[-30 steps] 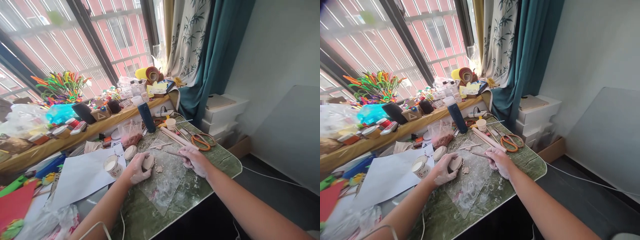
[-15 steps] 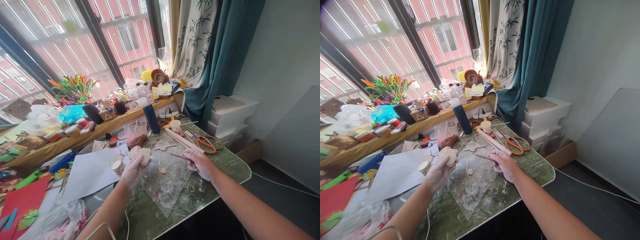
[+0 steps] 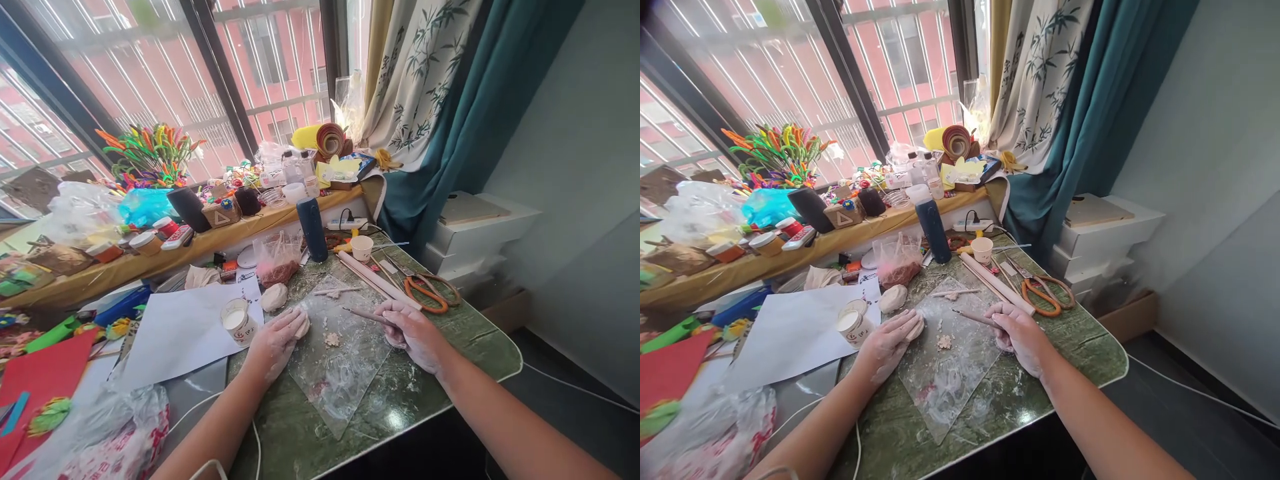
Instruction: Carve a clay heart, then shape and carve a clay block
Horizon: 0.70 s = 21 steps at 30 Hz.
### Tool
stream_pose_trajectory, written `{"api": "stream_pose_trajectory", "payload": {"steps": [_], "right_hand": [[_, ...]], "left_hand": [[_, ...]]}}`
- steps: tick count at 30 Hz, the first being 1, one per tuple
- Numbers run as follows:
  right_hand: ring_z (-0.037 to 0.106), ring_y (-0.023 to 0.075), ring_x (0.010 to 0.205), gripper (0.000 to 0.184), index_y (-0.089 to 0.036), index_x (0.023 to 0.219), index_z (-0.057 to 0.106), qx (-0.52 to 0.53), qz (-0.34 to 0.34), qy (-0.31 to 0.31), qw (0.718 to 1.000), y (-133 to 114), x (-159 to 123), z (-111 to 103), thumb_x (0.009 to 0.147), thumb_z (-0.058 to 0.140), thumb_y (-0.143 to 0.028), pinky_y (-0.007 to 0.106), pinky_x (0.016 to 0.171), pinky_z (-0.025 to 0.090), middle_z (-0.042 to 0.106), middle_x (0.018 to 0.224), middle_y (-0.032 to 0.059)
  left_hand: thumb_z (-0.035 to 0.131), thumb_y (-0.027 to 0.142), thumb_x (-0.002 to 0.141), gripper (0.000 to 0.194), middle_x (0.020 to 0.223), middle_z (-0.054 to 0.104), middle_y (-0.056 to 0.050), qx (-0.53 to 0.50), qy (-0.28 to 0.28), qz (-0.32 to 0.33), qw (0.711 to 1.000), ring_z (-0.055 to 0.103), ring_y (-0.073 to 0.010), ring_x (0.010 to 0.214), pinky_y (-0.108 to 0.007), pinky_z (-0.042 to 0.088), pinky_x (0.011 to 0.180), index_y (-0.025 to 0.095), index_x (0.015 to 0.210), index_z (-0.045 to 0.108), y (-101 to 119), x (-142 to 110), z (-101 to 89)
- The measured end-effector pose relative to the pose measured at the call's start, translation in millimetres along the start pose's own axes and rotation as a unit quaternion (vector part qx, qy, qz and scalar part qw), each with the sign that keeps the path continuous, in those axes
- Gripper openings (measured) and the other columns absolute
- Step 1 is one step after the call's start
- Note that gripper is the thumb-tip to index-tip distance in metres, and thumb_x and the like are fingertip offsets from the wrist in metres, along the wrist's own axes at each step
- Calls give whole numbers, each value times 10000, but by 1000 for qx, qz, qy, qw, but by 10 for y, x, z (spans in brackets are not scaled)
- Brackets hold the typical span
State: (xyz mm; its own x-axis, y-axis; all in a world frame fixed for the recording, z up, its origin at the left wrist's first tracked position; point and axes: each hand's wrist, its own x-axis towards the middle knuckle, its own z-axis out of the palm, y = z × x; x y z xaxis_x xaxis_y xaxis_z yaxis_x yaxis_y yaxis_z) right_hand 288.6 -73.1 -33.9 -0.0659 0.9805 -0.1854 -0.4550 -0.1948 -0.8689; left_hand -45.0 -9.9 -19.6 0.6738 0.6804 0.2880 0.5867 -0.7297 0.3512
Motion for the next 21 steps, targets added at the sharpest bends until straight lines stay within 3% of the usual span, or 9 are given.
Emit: {"api": "stream_pose_trajectory", "payload": {"steps": [3,6,7,11,15,21], "right_hand": [[294,46,427,290,-188,852,648,0,5,6,1000,4,-8,-1,751,773,-430,205,429,177,487,544,-59],[303,43,426,289,-183,858,657,0,7,18,1000,16,-10,-7,758,777,-426,204,432,174,497,544,-55],[305,44,426,289,-183,861,660,0,7,21,1000,20,-9,-12,758,779,-426,204,432,174,498,544,-54],[306,47,423,270,-187,864,664,-8,18,29,999,26,-4,-37,780,769,-422,202,429,174,500,547,-52],[323,52,443,247,-188,861,671,-4,18,32,999,26,-20,-54,813,760,-413,198,436,188,503,560,-43],[338,56,445,330,-187,863,675,-37,37,31,998,-9,-17,-34,795,798,-485,199,439,197,496,557,-48]], "left_hand": [[544,261,987,561,1533,545,-134,-9,-19,9,1000,525,-292,1419,-522,439,1180,289,1541,457,27,-17,-35],[774,430,851,971,1641,363,-200,-29,-39,-10,999,392,-365,1499,-578,379,1205,249,1637,233,-8,-83,-100],[799,464,824,1026,1632,374,-205,-39,-41,-19,998,400,-375,1491,-589,377,1202,252,1641,215,-35,-112,-112],[803,462,826,935,1528,521,-168,-67,-39,-68,995,509,-366,1401,-584,430,1161,281,1602,314,-140,-190,-90],[789,399,852,747,1397,632,-125,-100,-7,-78,992,603,-322,1288,-528,490,1106,277,1508,451,-156,-160,-35],[876,371,757,640,1306,668,-96,-155,-4,-112,982,639,-307,1207,-487,525,1047,262,1319,590,-169,-97,-23]]}}
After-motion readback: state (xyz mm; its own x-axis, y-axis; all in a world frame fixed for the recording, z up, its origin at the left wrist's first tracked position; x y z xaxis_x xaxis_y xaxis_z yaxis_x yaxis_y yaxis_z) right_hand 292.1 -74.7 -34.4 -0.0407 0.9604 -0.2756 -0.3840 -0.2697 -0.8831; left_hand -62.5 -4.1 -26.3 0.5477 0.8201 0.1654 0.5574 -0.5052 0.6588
